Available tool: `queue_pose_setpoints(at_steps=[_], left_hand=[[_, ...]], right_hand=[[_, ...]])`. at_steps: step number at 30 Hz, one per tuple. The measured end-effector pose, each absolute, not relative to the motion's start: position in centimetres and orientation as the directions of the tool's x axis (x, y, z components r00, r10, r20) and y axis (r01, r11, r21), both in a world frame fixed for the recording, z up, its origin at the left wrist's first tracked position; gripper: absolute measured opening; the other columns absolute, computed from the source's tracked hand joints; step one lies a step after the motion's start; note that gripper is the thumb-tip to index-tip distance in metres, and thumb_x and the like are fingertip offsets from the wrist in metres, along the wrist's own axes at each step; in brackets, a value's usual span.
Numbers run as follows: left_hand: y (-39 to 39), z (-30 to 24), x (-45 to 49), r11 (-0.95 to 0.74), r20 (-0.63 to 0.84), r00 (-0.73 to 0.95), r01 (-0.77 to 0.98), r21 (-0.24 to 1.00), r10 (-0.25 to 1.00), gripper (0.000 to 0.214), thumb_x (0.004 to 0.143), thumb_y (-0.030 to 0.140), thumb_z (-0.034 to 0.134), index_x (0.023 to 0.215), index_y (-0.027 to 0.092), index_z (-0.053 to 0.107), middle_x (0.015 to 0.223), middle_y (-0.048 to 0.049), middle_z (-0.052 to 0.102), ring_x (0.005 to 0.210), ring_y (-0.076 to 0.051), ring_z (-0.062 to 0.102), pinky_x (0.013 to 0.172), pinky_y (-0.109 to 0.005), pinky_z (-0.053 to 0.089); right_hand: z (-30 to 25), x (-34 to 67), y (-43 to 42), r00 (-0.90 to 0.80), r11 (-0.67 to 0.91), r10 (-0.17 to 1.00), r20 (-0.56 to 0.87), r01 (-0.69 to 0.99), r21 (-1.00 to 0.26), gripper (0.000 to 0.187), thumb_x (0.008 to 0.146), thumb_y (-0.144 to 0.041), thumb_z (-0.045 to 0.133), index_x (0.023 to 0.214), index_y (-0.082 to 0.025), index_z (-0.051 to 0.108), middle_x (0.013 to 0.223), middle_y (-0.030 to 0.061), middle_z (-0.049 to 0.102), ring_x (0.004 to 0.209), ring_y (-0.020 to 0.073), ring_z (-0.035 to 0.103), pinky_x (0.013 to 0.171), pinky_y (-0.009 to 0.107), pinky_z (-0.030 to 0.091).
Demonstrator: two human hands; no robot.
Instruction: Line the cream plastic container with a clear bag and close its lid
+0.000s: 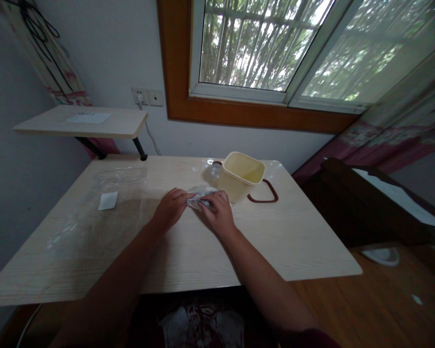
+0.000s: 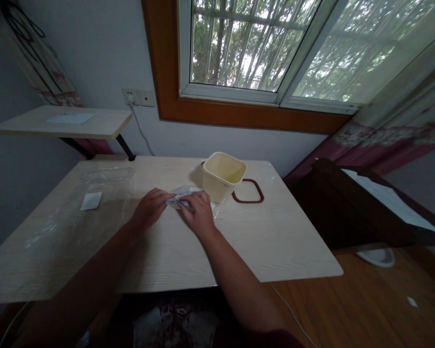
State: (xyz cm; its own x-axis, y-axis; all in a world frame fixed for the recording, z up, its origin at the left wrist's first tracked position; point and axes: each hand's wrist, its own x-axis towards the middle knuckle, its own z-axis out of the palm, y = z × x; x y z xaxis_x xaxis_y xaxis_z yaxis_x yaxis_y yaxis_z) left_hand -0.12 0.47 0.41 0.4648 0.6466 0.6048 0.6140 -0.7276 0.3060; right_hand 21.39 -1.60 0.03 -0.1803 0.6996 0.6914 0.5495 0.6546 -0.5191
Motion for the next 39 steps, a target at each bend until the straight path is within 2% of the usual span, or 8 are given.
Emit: queue_pose_setpoints(at_steps=[4,7,13,18,32,39], left_hand=[[0.6,0.4,-0.3,-0.671,0.573,0.433,0.677,0.304,0.696,0.024,0.097,0.015,0.052,0.106,0.021,0.073,0.091,-0.0079,0.071,0.086,-0.022,0.063,0.081,-0.033,0.052],[0.5,0.6,-0.5,-0.643,0.522,0.437,0.696,0.319,0.733,0.022,0.099,0.020,0.050,0.095,0.020,0.071,0.083,-0.0068,0.069,0.078,-0.020,0.062,0.073,-0.030,0.050],[0.0,1.2,-1.1,-0.669,0.520,0.465,0.668,0.325,0.716,0.024,0.100,0.028,0.048,0.091,0.022,0.069,0.079,-0.0047,0.065,0.074,-0.018,0.060,0.066,-0.028,0.044],[0.0,1.6,-1.5,-0.691,0.555,0.453,0.631,0.354,0.698,0.029,0.101,0.031,0.047,0.084,0.021,0.068,0.075,-0.0040,0.065,0.071,-0.017,0.059,0.067,-0.028,0.043],[-0.2,2.7,-1.6,-0.649,0.543,0.369,0.544,0.532,0.755,0.037,0.100,0.037,0.046,0.073,0.019,0.063,0.067,-0.0024,0.062,0.062,-0.015,0.055,0.064,-0.028,0.040],[-0.5,2.1,-1.2,-0.491,0.430,0.238,0.414,0.766,0.871,0.041,0.101,0.041,0.045,0.069,0.019,0.058,0.061,0.0011,0.055,0.058,-0.014,0.052,0.059,-0.027,0.038]], right_hand=[[-0.2,21.6,-1.4,-0.202,0.652,0.704,0.681,0.563,-0.508,0.016,0.095,-0.033,0.069,0.109,-0.026,0.073,0.088,0.0046,0.072,0.090,0.0252,0.057,0.083,0.041,0.047],[-0.2,21.8,-1.4,-0.229,0.654,0.703,0.673,0.580,-0.486,0.013,0.098,-0.033,0.065,0.104,-0.026,0.074,0.083,0.0039,0.070,0.088,0.0247,0.056,0.084,0.042,0.045],[0.0,21.9,-1.3,-0.221,0.680,0.668,0.710,0.569,-0.462,0.018,0.099,-0.032,0.060,0.093,-0.026,0.076,0.076,0.0030,0.066,0.083,0.0232,0.053,0.082,0.042,0.045],[-0.1,22.0,-1.2,-0.233,0.713,0.634,0.738,0.546,-0.440,0.014,0.097,-0.030,0.063,0.093,-0.029,0.076,0.075,0.0026,0.067,0.084,0.0237,0.054,0.080,0.043,0.044],[0.0,22.3,-1.0,-0.237,0.730,0.612,0.755,0.538,-0.423,0.014,0.096,-0.023,0.064,0.094,-0.028,0.077,0.073,0.0024,0.066,0.082,0.0233,0.052,0.080,0.043,0.044],[-0.4,22.2,-1.3,-0.242,0.715,0.629,0.739,0.555,-0.426,0.015,0.098,-0.027,0.062,0.095,-0.025,0.076,0.076,0.0036,0.066,0.082,0.0227,0.052,0.080,0.042,0.044]])
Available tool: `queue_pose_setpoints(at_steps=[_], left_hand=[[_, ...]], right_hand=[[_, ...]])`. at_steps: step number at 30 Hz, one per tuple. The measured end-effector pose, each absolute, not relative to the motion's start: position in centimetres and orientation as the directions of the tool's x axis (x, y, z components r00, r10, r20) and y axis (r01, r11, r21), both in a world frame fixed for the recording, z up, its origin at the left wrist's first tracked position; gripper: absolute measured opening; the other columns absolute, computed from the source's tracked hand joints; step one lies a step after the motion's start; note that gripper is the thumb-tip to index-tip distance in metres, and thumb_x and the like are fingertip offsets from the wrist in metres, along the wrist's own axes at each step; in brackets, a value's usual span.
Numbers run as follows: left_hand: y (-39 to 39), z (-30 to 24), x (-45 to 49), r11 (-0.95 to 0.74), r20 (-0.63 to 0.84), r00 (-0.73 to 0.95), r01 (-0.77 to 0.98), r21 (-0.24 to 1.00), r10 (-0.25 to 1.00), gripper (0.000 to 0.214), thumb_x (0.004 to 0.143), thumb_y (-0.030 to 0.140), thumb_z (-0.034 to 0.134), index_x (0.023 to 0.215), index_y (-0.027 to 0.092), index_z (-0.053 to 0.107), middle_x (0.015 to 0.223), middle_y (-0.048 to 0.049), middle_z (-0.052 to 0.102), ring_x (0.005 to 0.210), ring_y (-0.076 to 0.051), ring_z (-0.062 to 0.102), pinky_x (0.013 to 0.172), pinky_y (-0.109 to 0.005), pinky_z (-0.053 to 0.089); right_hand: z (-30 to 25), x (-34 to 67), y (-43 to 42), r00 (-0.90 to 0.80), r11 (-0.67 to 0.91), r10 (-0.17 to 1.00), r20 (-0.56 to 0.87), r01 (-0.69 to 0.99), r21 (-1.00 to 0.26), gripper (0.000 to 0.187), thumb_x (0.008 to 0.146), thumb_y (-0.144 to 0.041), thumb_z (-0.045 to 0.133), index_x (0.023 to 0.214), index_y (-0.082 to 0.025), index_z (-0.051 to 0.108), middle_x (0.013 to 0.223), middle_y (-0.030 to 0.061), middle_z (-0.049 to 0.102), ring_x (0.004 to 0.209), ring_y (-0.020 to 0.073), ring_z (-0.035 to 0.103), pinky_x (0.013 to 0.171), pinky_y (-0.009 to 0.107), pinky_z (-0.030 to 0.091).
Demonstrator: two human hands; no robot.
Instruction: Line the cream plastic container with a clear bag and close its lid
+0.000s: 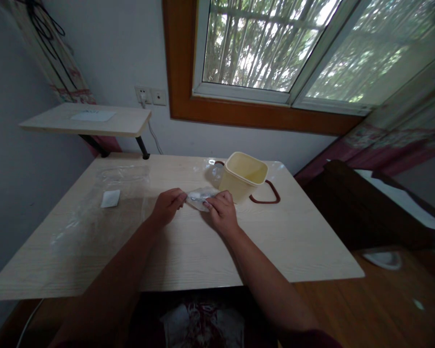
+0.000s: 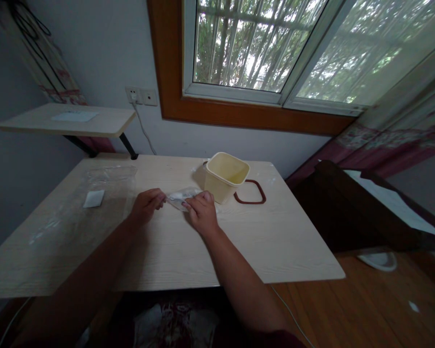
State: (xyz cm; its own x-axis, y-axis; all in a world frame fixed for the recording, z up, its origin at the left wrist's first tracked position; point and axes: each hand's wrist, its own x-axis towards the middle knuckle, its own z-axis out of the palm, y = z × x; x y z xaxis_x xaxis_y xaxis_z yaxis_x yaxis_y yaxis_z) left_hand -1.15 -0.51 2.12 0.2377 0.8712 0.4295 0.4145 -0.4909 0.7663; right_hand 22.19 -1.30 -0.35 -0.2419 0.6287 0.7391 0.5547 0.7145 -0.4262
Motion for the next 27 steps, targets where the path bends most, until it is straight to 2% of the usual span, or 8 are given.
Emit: queue_pose_setpoints(at_steps=[5,10,13,16,18,21,24,27], left_hand=[[-0.4,2.3,-1.3,-0.446,0.448,0.094,0.402,0.800,0.889,0.043,0.101,0.039,0.047,0.063,0.020,0.051,0.061,0.0014,0.051,0.061,-0.014,0.051,0.061,-0.028,0.037],[0.2,1.8,-1.5,-0.432,0.471,-0.074,0.296,0.852,0.879,0.033,0.102,0.037,0.046,0.078,0.020,0.061,0.067,0.0010,0.057,0.064,-0.014,0.056,0.064,-0.028,0.043],[0.5,1.4,-1.7,-0.499,0.547,-0.177,0.254,0.829,0.818,0.024,0.101,0.036,0.049,0.092,0.020,0.064,0.084,-0.0014,0.061,0.069,-0.013,0.060,0.067,-0.028,0.049],[0.5,1.4,-1.9,-0.612,0.699,-0.160,0.376,0.696,0.697,0.020,0.099,0.036,0.054,0.109,0.022,0.063,0.107,-0.0059,0.061,0.085,-0.016,0.063,0.078,-0.033,0.055],[0.3,1.5,-1.8,-0.667,0.784,-0.048,0.495,0.557,0.619,0.025,0.098,0.035,0.057,0.120,0.025,0.062,0.116,-0.0083,0.060,0.101,-0.020,0.062,0.090,-0.039,0.055],[0.2,1.5,-1.4,-0.706,0.820,0.140,0.599,0.377,0.556,0.033,0.094,0.035,0.066,0.126,0.030,0.062,0.128,-0.0093,0.057,0.118,-0.024,0.056,0.099,-0.043,0.052],[0.3,1.1,-1.0,-0.706,0.809,0.241,0.654,0.272,0.536,0.037,0.089,0.034,0.074,0.124,0.033,0.065,0.134,-0.0088,0.055,0.118,-0.025,0.055,0.100,-0.044,0.051],[0.6,0.7,-0.9,-0.678,0.814,0.239,0.697,0.236,0.530,0.024,0.088,0.032,0.075,0.111,0.029,0.066,0.124,-0.0076,0.060,0.109,-0.023,0.058,0.098,-0.044,0.049]], right_hand=[[0.1,22.0,-1.8,-0.205,0.729,0.603,0.771,0.534,-0.428,0.012,0.097,-0.027,0.064,0.093,-0.023,0.075,0.074,0.0036,0.066,0.079,0.0223,0.053,0.078,0.042,0.046],[0.5,21.9,-1.9,-0.166,0.719,0.610,0.775,0.527,-0.453,0.012,0.096,-0.026,0.064,0.092,-0.022,0.074,0.073,0.0039,0.066,0.079,0.0223,0.053,0.077,0.041,0.046],[0.5,21.9,-1.8,-0.161,0.713,0.616,0.771,0.530,-0.459,0.013,0.096,-0.027,0.063,0.091,-0.021,0.074,0.072,0.0039,0.066,0.078,0.0221,0.053,0.077,0.041,0.047],[0.4,21.9,-1.8,-0.162,0.711,0.616,0.771,0.536,-0.456,0.013,0.096,-0.027,0.063,0.091,-0.021,0.074,0.072,0.0040,0.066,0.078,0.0222,0.054,0.077,0.040,0.047],[0.4,21.9,-1.8,-0.165,0.704,0.621,0.767,0.547,-0.452,0.013,0.097,-0.028,0.063,0.092,-0.021,0.074,0.073,0.0041,0.066,0.079,0.0222,0.055,0.077,0.040,0.047],[0.3,21.9,-1.9,-0.184,0.689,0.634,0.751,0.576,-0.440,0.014,0.097,-0.029,0.063,0.092,-0.022,0.074,0.073,0.0041,0.067,0.078,0.0221,0.055,0.077,0.040,0.047],[0.3,21.9,-1.9,-0.209,0.682,0.641,0.739,0.597,-0.422,0.015,0.098,-0.030,0.063,0.092,-0.022,0.074,0.075,0.0042,0.068,0.078,0.0219,0.054,0.077,0.039,0.046],[0.3,21.9,-1.9,-0.222,0.694,0.624,0.749,0.598,-0.400,0.015,0.098,-0.030,0.062,0.093,-0.022,0.074,0.076,0.0045,0.068,0.079,0.0220,0.054,0.078,0.040,0.046]])
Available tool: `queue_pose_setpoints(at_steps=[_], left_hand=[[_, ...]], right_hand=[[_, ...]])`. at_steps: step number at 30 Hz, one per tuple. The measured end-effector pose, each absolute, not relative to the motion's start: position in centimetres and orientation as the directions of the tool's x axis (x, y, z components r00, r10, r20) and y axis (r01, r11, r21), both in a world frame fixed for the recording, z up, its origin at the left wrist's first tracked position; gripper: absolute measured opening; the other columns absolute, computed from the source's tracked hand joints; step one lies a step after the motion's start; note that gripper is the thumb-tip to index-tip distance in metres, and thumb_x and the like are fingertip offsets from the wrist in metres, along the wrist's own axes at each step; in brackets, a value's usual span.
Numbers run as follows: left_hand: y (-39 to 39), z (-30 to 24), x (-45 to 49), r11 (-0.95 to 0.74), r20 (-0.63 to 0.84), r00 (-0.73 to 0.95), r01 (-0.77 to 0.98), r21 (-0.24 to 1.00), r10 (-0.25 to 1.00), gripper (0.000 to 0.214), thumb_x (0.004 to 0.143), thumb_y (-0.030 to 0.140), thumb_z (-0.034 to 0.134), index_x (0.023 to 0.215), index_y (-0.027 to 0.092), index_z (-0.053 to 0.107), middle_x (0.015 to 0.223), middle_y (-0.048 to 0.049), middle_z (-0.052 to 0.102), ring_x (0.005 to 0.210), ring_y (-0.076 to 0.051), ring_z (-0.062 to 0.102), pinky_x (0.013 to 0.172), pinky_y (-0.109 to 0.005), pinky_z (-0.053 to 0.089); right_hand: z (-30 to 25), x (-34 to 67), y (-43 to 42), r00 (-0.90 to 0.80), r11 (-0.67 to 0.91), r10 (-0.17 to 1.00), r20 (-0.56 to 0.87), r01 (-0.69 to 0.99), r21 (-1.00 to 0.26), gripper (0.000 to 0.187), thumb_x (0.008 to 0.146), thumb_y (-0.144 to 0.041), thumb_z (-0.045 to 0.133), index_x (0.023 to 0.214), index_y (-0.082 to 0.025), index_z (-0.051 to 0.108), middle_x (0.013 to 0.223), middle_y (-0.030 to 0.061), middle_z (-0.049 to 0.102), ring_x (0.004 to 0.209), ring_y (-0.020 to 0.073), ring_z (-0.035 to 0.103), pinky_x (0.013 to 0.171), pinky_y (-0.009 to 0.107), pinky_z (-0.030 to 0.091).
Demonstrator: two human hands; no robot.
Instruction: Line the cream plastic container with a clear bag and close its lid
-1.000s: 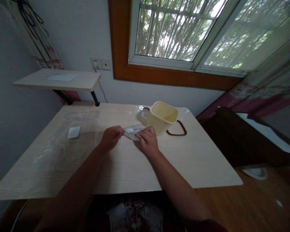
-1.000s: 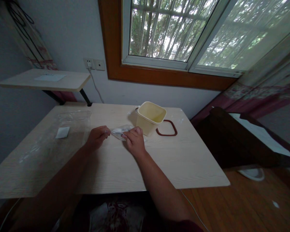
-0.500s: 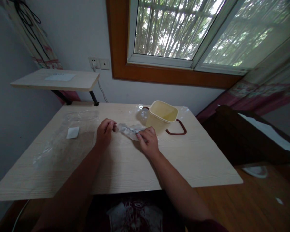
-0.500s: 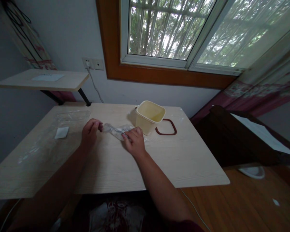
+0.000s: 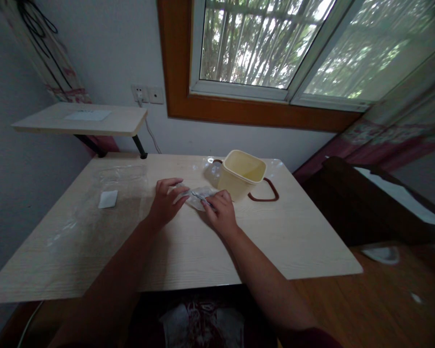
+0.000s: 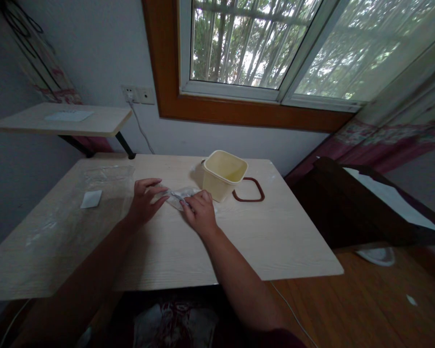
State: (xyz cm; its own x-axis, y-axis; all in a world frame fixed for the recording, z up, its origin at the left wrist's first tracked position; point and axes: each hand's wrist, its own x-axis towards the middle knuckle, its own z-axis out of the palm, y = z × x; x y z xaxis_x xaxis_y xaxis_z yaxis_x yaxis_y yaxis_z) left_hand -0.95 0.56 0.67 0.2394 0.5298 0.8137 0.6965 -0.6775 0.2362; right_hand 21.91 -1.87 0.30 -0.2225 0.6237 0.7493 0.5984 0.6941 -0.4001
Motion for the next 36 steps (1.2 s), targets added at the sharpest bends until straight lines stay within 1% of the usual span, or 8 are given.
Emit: queue_pose_setpoints(at_steps=[7,11,15,23,26,28,32,36], left_hand=[[0.8,0.9,-1.6,-0.708,0.848,0.276,0.690,0.152,0.452,0.029,0.089,0.024,0.073,0.116,0.029,0.063,0.106,-0.0054,0.062,0.098,-0.021,0.058,0.089,-0.039,0.048],[0.7,0.9,-1.8,-0.703,0.852,0.252,0.690,0.174,0.459,0.011,0.088,0.019,0.071,0.093,0.026,0.065,0.097,-0.0033,0.059,0.091,-0.019,0.055,0.083,-0.036,0.047],[0.8,0.7,-1.9,-0.711,0.882,0.186,0.671,0.207,0.433,0.016,0.084,0.015,0.073,0.082,0.024,0.060,0.093,-0.0026,0.056,0.089,-0.019,0.053,0.080,-0.034,0.047],[1.1,1.0,-1.7,-0.584,0.833,-0.091,0.672,0.456,0.546,0.012,0.085,0.021,0.069,0.082,0.022,0.058,0.092,-0.0040,0.054,0.090,-0.020,0.056,0.080,-0.036,0.051],[0.7,1.4,-1.6,-0.570,0.804,-0.176,0.621,0.538,0.568,0.011,0.089,0.027,0.066,0.095,0.021,0.059,0.097,-0.0053,0.056,0.090,-0.019,0.057,0.076,-0.034,0.053],[0.3,1.7,-1.5,-0.616,0.816,-0.121,0.597,0.515,0.565,0.017,0.093,0.029,0.062,0.108,0.021,0.061,0.107,-0.0081,0.060,0.099,-0.021,0.059,0.083,-0.037,0.053],[0.0,1.9,-1.3,-0.686,0.772,0.194,0.620,0.381,0.605,0.029,0.101,0.032,0.052,0.127,0.026,0.063,0.131,-0.0097,0.062,0.125,-0.025,0.053,0.109,-0.048,0.040],[0.9,0.8,-1.2,-0.733,0.650,0.419,0.594,0.332,0.634,0.033,0.099,0.042,0.057,0.128,0.027,0.065,0.124,-0.0081,0.068,0.118,-0.025,0.056,0.105,-0.045,0.042]], right_hand=[[0.3,21.8,-1.9,-0.304,0.730,0.561,0.770,0.620,-0.287,0.014,0.098,-0.028,0.063,0.092,-0.021,0.073,0.074,0.0042,0.066,0.082,0.0225,0.054,0.079,0.041,0.044],[0.3,21.8,-2.0,-0.303,0.732,0.552,0.777,0.622,-0.277,0.013,0.097,-0.028,0.064,0.091,-0.022,0.073,0.075,0.0043,0.066,0.083,0.0222,0.054,0.080,0.041,0.043],[0.3,21.8,-1.9,-0.299,0.733,0.553,0.778,0.619,-0.283,0.012,0.097,-0.027,0.064,0.092,-0.022,0.073,0.075,0.0042,0.067,0.083,0.0220,0.054,0.080,0.040,0.043],[-0.1,21.9,-1.7,-0.261,0.698,0.617,0.742,0.616,-0.364,0.015,0.098,-0.031,0.062,0.093,-0.024,0.075,0.075,0.0045,0.067,0.083,0.0231,0.055,0.080,0.042,0.045],[-0.3,21.9,-1.6,-0.245,0.676,0.642,0.726,0.628,-0.386,0.017,0.099,-0.032,0.061,0.094,-0.024,0.075,0.075,0.0045,0.067,0.083,0.0234,0.054,0.080,0.042,0.045],[-0.4,21.9,-1.6,-0.256,0.671,0.644,0.721,0.641,-0.372,0.016,0.099,-0.031,0.061,0.094,-0.024,0.075,0.075,0.0044,0.066,0.083,0.0235,0.053,0.081,0.041,0.044],[-0.4,21.9,-1.6,-0.326,0.685,0.635,0.700,0.657,-0.315,0.016,0.099,-0.029,0.061,0.102,-0.023,0.076,0.080,0.0055,0.068,0.088,0.0244,0.052,0.084,0.042,0.042],[-0.3,22.0,-1.6,-0.358,0.669,0.665,0.655,0.676,-0.309,0.019,0.099,-0.029,0.061,0.112,-0.024,0.075,0.087,0.0056,0.070,0.091,0.0247,0.051,0.086,0.043,0.041]])
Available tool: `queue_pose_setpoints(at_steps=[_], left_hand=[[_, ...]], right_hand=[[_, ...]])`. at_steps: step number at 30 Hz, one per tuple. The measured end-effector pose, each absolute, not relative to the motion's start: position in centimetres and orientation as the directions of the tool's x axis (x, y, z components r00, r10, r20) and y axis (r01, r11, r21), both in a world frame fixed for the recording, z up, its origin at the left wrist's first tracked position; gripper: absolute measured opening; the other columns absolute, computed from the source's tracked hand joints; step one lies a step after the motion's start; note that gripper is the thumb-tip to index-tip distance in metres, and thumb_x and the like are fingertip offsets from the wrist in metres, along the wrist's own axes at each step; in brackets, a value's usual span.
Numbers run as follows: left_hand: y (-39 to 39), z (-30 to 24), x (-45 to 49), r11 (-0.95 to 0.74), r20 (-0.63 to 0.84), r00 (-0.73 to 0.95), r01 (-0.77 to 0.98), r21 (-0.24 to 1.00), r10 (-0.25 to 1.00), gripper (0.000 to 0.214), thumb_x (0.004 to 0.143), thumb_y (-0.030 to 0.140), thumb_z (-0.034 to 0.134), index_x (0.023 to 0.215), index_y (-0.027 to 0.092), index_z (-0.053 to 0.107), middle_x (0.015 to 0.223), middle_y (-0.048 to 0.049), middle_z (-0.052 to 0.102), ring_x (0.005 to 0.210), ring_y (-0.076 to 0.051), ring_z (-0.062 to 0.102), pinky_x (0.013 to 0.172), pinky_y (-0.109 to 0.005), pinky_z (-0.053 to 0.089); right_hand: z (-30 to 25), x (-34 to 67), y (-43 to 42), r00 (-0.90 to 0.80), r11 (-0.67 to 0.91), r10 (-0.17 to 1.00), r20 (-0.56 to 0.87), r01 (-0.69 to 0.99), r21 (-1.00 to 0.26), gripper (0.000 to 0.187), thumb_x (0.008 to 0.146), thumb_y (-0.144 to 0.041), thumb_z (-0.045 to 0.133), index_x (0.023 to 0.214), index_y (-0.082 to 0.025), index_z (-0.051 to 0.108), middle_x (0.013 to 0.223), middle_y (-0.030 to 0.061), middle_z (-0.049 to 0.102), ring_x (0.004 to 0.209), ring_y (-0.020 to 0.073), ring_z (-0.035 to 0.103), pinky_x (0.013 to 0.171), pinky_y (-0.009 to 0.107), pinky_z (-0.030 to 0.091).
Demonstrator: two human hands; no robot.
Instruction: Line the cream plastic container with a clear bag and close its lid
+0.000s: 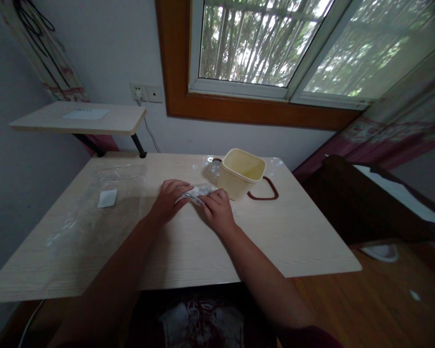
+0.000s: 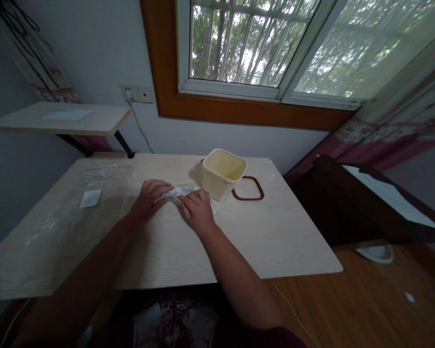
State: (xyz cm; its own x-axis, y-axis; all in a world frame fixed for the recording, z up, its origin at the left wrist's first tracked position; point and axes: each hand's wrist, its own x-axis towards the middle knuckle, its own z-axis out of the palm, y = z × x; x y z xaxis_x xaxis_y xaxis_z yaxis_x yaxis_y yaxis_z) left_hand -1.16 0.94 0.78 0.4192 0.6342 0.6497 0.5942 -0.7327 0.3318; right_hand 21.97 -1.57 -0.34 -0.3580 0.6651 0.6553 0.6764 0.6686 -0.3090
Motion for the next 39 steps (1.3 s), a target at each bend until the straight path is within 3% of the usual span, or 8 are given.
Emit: queue_pose_setpoints(at_steps=[5,9,12,15,20,27,35,39], left_hand=[[1.7,-0.5,-1.3,-0.731,0.576,0.475,0.575,0.369,0.665,0.028,0.098,0.045,0.058,0.109,0.024,0.073,0.093,-0.0060,0.071,0.090,-0.021,0.063,0.085,-0.035,0.051],[1.6,-0.4,-1.4,-0.733,0.610,0.440,0.555,0.392,0.659,0.028,0.100,0.044,0.055,0.104,0.024,0.074,0.089,-0.0058,0.071,0.086,-0.020,0.065,0.081,-0.033,0.053],[1.5,0.0,-1.6,-0.719,0.633,0.395,0.567,0.402,0.666,0.027,0.099,0.044,0.057,0.106,0.026,0.076,0.088,-0.0052,0.071,0.084,-0.019,0.065,0.080,-0.032,0.053],[1.5,0.5,-2.0,-0.692,0.671,0.319,0.597,0.405,0.669,0.025,0.098,0.044,0.060,0.103,0.027,0.077,0.088,-0.0053,0.072,0.085,-0.019,0.066,0.079,-0.032,0.053],[1.5,1.2,-2.6,-0.643,0.719,0.191,0.635,0.429,0.668,0.022,0.097,0.042,0.062,0.100,0.026,0.077,0.088,-0.0052,0.072,0.086,-0.020,0.066,0.080,-0.033,0.052],[1.2,1.3,-2.5,-0.577,0.740,0.041,0.655,0.487,0.671,0.018,0.097,0.037,0.062,0.095,0.024,0.074,0.090,-0.0056,0.070,0.086,-0.020,0.065,0.080,-0.033,0.052],[1.4,1.6,-2.6,-0.438,0.677,-0.176,0.642,0.629,0.714,0.014,0.092,0.029,0.061,0.085,0.021,0.071,0.085,-0.0035,0.067,0.083,-0.020,0.063,0.079,-0.034,0.049],[1.9,1.0,-2.8,-0.351,0.607,-0.267,0.617,0.704,0.748,0.013,0.088,0.030,0.063,0.083,0.020,0.071,0.083,-0.0031,0.066,0.082,-0.020,0.063,0.081,-0.035,0.049]], right_hand=[[-0.2,22.0,-1.6,-0.347,0.656,0.686,0.640,0.676,-0.337,0.021,0.099,-0.028,0.061,0.114,-0.025,0.075,0.094,0.0064,0.071,0.093,0.0248,0.053,0.090,0.043,0.043],[0.1,21.9,-1.6,-0.303,0.634,0.695,0.652,0.686,-0.357,0.028,0.097,-0.027,0.062,0.123,-0.025,0.071,0.113,0.0094,0.070,0.106,0.0270,0.056,0.096,0.046,0.046],[0.2,21.8,-1.4,-0.279,0.588,0.726,0.628,0.726,-0.356,0.046,0.093,-0.026,0.065,0.138,-0.027,0.061,0.140,0.0122,0.058,0.124,0.0311,0.053,0.106,0.051,0.043],[0.0,21.8,-1.1,-0.277,0.543,0.756,0.593,0.772,-0.331,0.052,0.093,-0.028,0.066,0.144,-0.027,0.056,0.153,0.0137,0.049,0.135,0.0339,0.048,0.113,0.056,0.039],[-0.9,21.9,-0.6,-0.293,0.503,0.794,0.533,0.809,-0.304,0.041,0.098,-0.031,0.062,0.138,-0.024,0.062,0.152,0.0144,0.052,0.135,0.0329,0.050,0.112,0.053,0.042],[-1.3,21.7,-0.5,-0.335,0.495,0.824,0.456,0.817,-0.295,0.053,0.092,-0.018,0.064,0.144,-0.026,0.058,0.148,0.0125,0.057,0.139,0.0324,0.046,0.114,0.055,0.040],[-1.6,21.5,-0.8,-0.378,0.522,0.815,0.440,0.809,-0.272,0.060,0.090,-0.010,0.059,0.148,-0.027,0.054,0.152,0.0105,0.054,0.142,0.0326,0.042,0.114,0.053,0.040],[-1.7,21.2,-1.0,-0.404,0.539,0.805,0.436,0.805,-0.250,0.057,0.094,-0.020,0.061,0.150,-0.025,0.051,0.155,0.0121,0.050,0.142,0.0343,0.040,0.113,0.054,0.041]])
